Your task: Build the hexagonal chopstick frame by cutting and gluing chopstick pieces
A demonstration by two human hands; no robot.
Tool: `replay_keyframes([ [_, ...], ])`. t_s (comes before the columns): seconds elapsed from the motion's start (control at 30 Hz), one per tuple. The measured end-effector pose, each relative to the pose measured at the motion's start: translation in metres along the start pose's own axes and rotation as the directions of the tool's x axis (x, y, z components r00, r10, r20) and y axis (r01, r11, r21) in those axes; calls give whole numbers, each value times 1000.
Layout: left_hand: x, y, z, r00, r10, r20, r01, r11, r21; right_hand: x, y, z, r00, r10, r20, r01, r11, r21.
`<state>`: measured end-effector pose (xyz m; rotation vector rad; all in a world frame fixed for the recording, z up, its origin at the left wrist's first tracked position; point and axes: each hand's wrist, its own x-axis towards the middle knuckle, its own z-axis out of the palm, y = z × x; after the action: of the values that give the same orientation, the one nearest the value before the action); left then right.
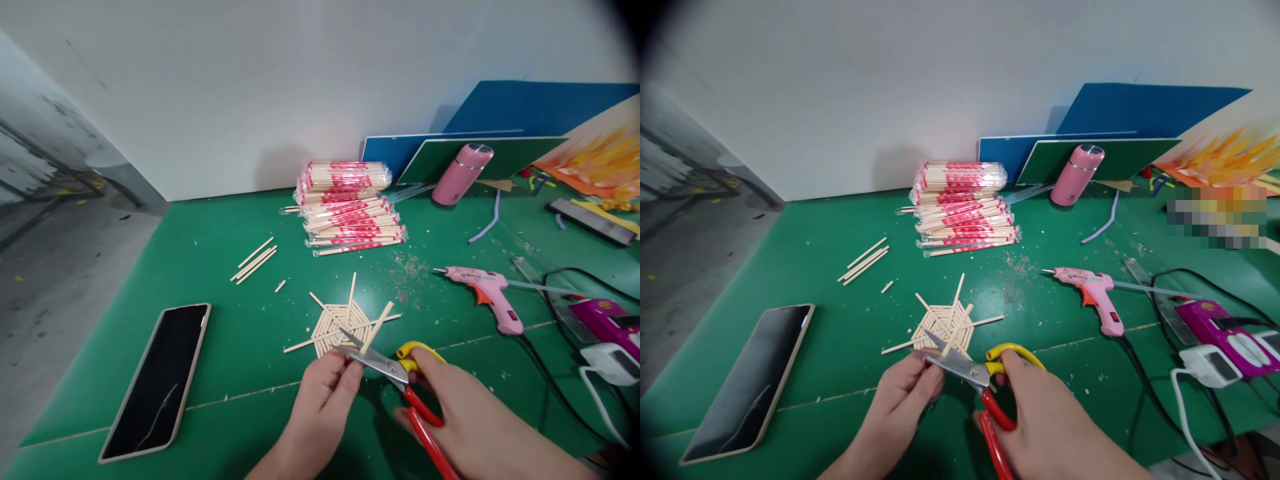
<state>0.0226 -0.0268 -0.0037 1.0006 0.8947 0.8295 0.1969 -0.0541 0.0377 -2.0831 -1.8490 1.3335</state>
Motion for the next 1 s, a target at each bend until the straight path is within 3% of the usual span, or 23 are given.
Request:
replay_keyframes([
  [0.07,-3,2,1,989,128,-80,-101,953,284,0,0,0,1000,8,0,-8,1000,-3],
  [0.17,-4,4,1,986,163,-45,-136,922,361,-2,-1,-2,999,-32,-3,32,999,-32],
  [0.23,-4,4,0,993,121,-14,-114,963,245,-4,-1,-2,997,-76,-22,74,995,-61],
  [0.33,-2,2,-2,996,40,76,-34,997,-74,-4,-1,-4,989,-133,-61,126,986,-113],
  [0.47,0,2,-4,975,-19,223,106,916,-387,-6,-2,-7,985,-156,-79,146,982,-121],
  [0.67,2,7,-6,944,-74,322,230,847,-479,-8,-2,-9,992,-62,108,65,998,-25],
  [1.0,3,4,-7,961,-70,268,194,860,-472,-11,-5,-10,990,-47,134,53,998,-44],
])
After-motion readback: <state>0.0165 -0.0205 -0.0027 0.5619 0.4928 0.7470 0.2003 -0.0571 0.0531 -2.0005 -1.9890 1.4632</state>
